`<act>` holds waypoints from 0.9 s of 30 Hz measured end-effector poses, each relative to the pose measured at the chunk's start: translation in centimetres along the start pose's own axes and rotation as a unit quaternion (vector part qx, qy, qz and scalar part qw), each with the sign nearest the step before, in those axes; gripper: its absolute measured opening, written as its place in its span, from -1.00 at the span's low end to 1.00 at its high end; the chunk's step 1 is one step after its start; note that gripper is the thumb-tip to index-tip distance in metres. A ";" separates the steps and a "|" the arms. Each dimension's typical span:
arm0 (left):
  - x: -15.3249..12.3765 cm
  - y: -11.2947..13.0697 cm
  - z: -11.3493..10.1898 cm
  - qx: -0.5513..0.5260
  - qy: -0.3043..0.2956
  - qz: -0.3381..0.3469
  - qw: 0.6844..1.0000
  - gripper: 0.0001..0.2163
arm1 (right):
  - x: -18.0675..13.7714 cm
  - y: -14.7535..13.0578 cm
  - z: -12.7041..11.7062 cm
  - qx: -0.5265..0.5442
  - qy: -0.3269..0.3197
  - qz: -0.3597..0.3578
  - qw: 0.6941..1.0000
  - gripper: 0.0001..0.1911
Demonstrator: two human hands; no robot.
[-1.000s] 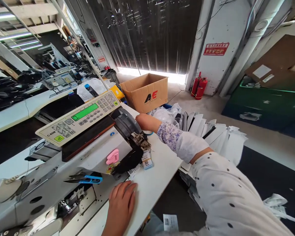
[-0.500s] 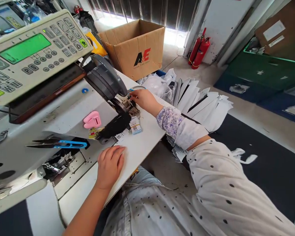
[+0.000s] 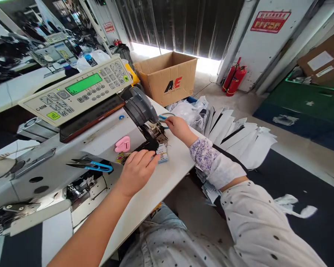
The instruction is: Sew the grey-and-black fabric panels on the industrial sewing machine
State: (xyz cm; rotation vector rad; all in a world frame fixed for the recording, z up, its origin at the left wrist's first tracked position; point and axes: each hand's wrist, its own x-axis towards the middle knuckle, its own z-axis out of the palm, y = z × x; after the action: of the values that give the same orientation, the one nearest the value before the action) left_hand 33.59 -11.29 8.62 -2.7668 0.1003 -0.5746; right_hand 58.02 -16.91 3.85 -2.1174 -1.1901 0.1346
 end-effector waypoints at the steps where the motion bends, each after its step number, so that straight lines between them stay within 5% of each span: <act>1: 1.3 -0.1 0.1 0.003 -0.020 0.010 1.000 -0.74 | 0.1 0.0 0.1 0.015 -0.001 -0.007 1.000 -0.73; 8: 8.8 -0.1 3.5 0.034 -0.193 -0.133 0.972 -0.58 | 1.0 -0.8 0.8 -0.028 0.021 -0.083 0.996 -0.77; 12: 11.3 -0.3 4.2 0.054 -0.249 -0.178 0.951 -0.57 | 0.3 -0.4 0.9 0.063 0.061 -0.039 0.995 -0.81; 17: 12.2 -0.7 3.8 0.044 -0.278 -0.188 0.941 -0.67 | -0.7 0.3 2.1 0.263 0.043 0.045 0.963 -0.89; 27: 12.8 -1.0 4.3 0.017 -0.287 -0.213 0.934 -0.75 | -0.6 2.3 2.1 0.358 -0.048 0.016 0.932 -0.68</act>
State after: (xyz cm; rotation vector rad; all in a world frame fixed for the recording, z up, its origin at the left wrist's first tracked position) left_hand 47.01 -10.79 10.03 -2.8040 -0.6440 0.1643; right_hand 58.46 -17.13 0.72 -1.4916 -0.9605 0.5981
